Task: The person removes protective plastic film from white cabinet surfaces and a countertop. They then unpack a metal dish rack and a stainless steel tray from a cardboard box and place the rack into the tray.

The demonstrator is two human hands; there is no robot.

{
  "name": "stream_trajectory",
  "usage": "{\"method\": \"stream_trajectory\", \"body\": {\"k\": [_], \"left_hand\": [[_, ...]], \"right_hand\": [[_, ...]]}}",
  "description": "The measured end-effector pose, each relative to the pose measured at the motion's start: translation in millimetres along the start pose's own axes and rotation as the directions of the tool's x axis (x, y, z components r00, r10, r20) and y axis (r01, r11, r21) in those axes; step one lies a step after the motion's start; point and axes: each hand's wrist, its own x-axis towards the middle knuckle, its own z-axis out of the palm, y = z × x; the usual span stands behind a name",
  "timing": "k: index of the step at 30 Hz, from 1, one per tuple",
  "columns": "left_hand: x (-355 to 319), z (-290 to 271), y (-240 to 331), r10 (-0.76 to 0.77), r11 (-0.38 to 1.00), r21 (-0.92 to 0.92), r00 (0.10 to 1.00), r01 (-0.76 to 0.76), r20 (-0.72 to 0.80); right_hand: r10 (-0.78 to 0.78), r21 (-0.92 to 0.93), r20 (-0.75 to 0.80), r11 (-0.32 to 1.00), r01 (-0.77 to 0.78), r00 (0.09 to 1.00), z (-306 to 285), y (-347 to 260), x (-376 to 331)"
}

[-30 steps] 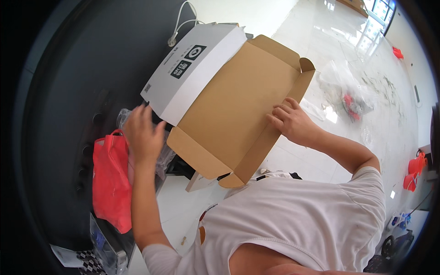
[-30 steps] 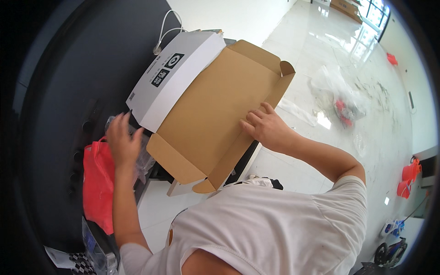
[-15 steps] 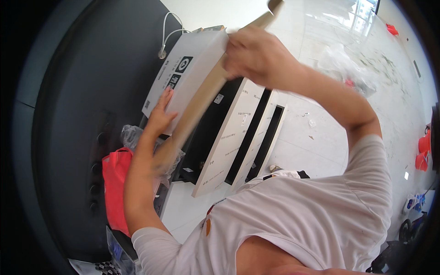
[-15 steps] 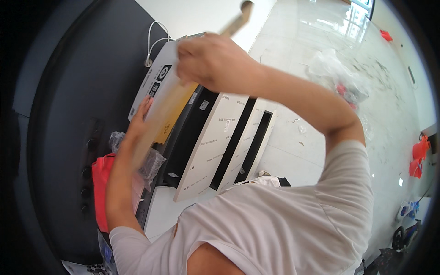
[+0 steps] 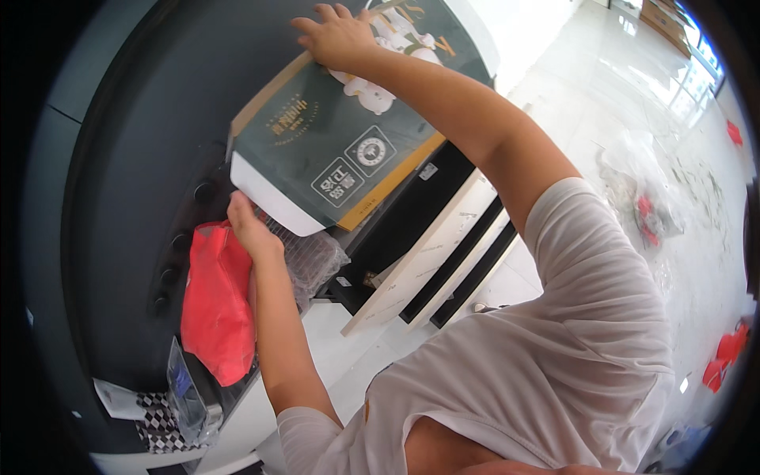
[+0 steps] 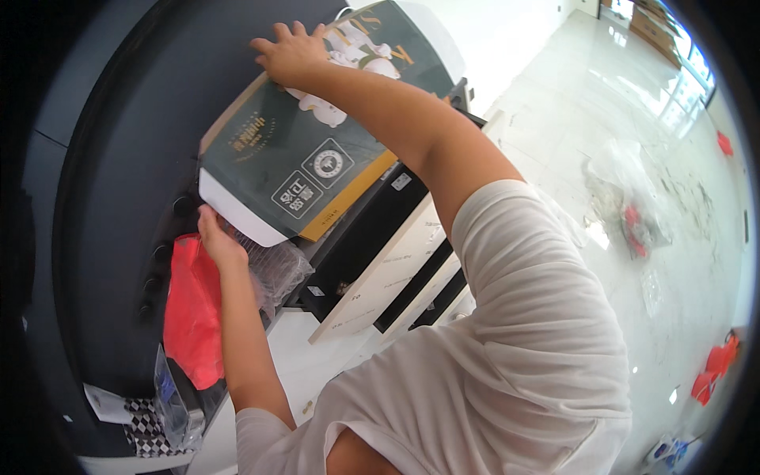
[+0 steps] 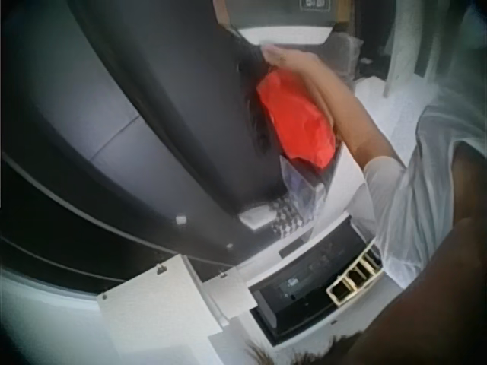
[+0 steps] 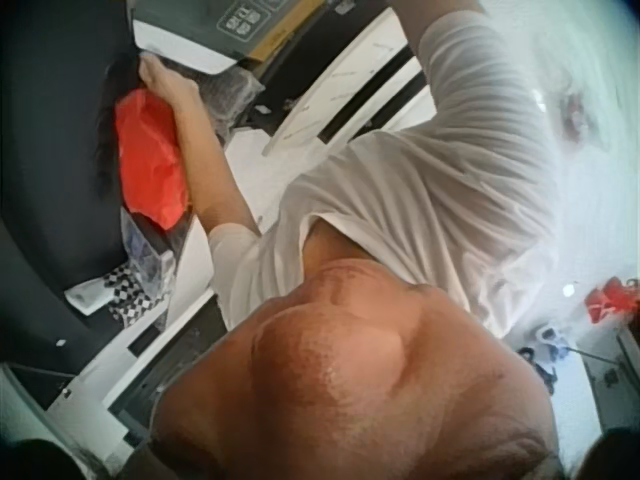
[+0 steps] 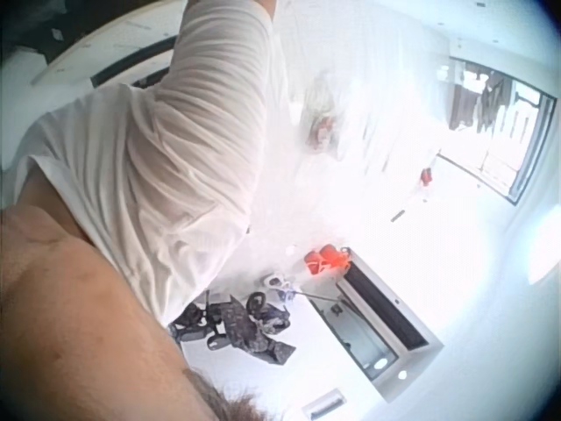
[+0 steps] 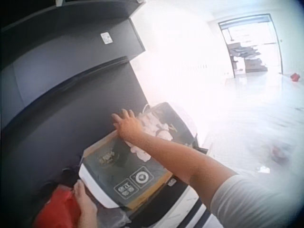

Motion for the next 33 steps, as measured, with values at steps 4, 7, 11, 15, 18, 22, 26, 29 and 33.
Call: {"method": "stream_trajectory", "body": {"k": [4,7,11,15,18,22,26,29,33], "left_hand": [[-24,53,27,0.648,0.208,0.648,0.599,-0.733,0.470],[-30,95,39,0.371,-0.093,0.591,0.523,-0.801,0.768],[-11,109,5,-0.178,0.242,0.729,0.710,-0.640,0.682],[-9,107,-7,-0.206,0.143,0.729,0.700,-0.670,0.684],[-6,99,-15,-0.199,0.094,0.748,0.724,-0.657,0.661],[8,102,-31,-0.109,0.197,0.698,0.693,-0.688,0.713],[10,100,-31,-0.070,0.240,0.692,0.698,-0.681,0.712],[-1,109,-30,0.049,0.256,0.704,0.736,-0.663,0.675],[-19,107,-18,0.139,0.229,0.670,0.705,-0.706,0.696]], "right_hand": [[0.052,-0.117,0.367,0.993,-0.010,0.929,45,6,-37],[0.039,-0.001,0.744,0.998,-0.057,0.667,61,5,-52],[-0.099,0.187,0.898,0.968,-0.169,0.430,57,12,-23],[-0.140,0.568,0.362,0.817,-0.099,0.922,-21,24,-33],[0.171,0.630,0.354,0.683,-0.370,0.919,-90,34,-84],[0.602,0.509,0.647,0.115,-0.853,0.468,-99,70,-204],[0.477,0.256,0.878,-0.542,-0.800,-0.042,-92,58,-237],[0.522,0.337,0.853,-0.547,-0.766,0.003,-80,59,-244],[0.578,0.414,0.813,-0.497,-0.763,0.064,-87,46,-233]]}}
